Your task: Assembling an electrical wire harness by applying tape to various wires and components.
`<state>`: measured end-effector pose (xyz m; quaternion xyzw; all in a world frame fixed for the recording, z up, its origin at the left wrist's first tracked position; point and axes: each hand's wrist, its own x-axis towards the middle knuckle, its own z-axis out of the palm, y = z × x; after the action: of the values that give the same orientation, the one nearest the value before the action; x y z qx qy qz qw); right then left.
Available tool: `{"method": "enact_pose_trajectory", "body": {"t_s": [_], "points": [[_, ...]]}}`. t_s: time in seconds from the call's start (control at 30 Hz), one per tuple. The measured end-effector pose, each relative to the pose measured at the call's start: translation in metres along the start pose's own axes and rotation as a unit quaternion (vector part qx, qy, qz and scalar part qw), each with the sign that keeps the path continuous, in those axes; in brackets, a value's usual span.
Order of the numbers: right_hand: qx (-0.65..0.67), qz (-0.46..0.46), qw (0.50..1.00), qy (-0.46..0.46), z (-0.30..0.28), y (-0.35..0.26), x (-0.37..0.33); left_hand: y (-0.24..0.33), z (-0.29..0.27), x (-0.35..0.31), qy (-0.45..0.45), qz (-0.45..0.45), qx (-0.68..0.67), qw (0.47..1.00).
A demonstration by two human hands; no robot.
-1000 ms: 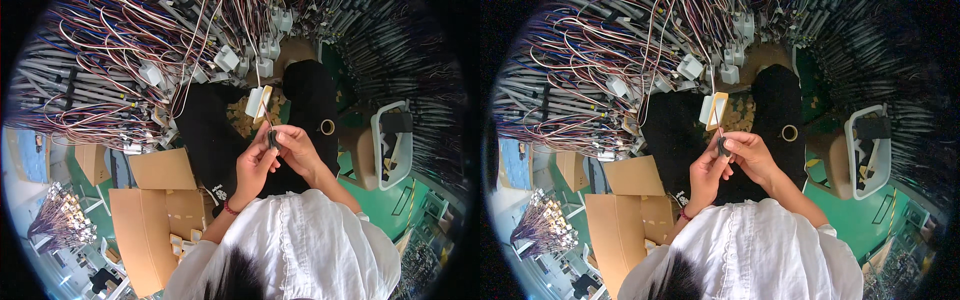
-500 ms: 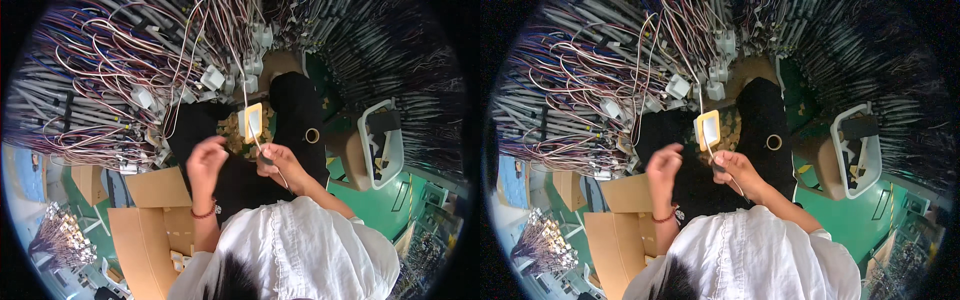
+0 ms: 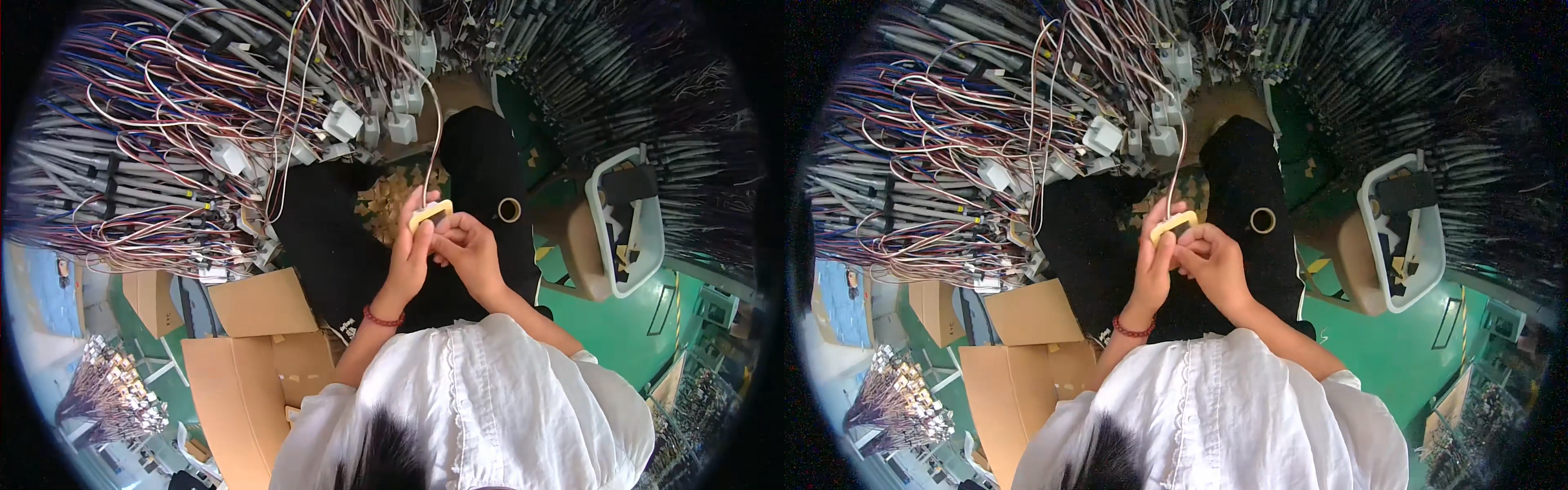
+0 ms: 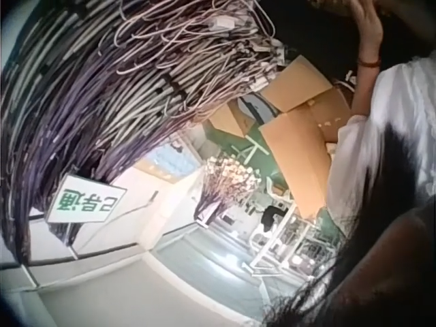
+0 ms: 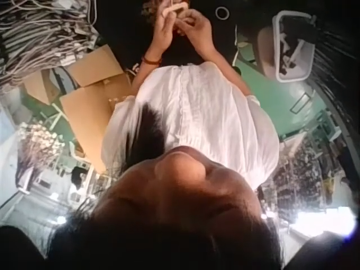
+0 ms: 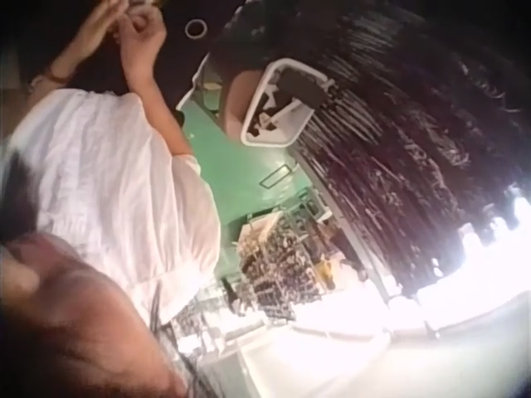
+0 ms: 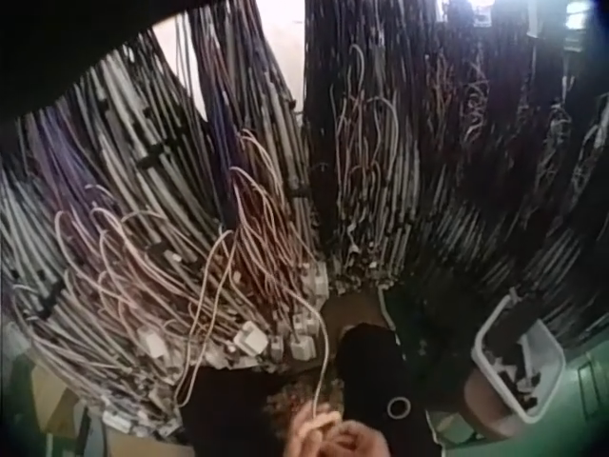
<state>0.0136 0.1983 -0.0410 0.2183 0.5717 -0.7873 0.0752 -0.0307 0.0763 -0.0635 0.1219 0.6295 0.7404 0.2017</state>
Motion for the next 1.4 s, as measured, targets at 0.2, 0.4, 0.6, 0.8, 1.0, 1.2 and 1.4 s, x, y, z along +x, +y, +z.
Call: {"method": "enact_pose_trajectory", "body": {"t_s": [0.2, 0.4, 0.6, 0.8, 1.0, 1.2, 1.4], "points": [[-0.342, -0.205, 0.910, -0.112, 0.011, -0.041, -0.024, 0.022, -0.021, -0.012, 0.023, 0.067, 0.044, 0.997], [-0.159, -0.102, 0.974, -0.127, -0.009, -0.069, 0.001, 0.054, -0.028, -0.031, -0.081, 0.037, -0.016, 0.996], [-0.158, -0.237, 0.932, -0.222, 0.003, -0.049, 0.020, 0.072, -0.030, -0.032, -0.101, -0.033, -0.042, 0.993], [-0.238, -0.361, 0.895, -0.104, 0.020, -0.055, 0.005, 0.065, -0.019, -0.050, -0.044, -0.062, -0.137, 0.988], [-0.140, -0.240, 0.932, -0.231, 0.005, -0.052, 0.018, 0.063, -0.026, -0.045, -0.076, -0.053, -0.107, 0.990], [-0.211, -0.378, 0.885, -0.175, 0.009, -0.066, 0.011, 0.081, -0.029, -0.022, -0.122, -0.031, -0.046, 0.991], [-0.266, -0.553, 0.786, -0.071, 0.019, -0.072, 0.019, 0.064, -0.008, -0.021, -0.072, -0.002, -0.177, 0.982]]}}
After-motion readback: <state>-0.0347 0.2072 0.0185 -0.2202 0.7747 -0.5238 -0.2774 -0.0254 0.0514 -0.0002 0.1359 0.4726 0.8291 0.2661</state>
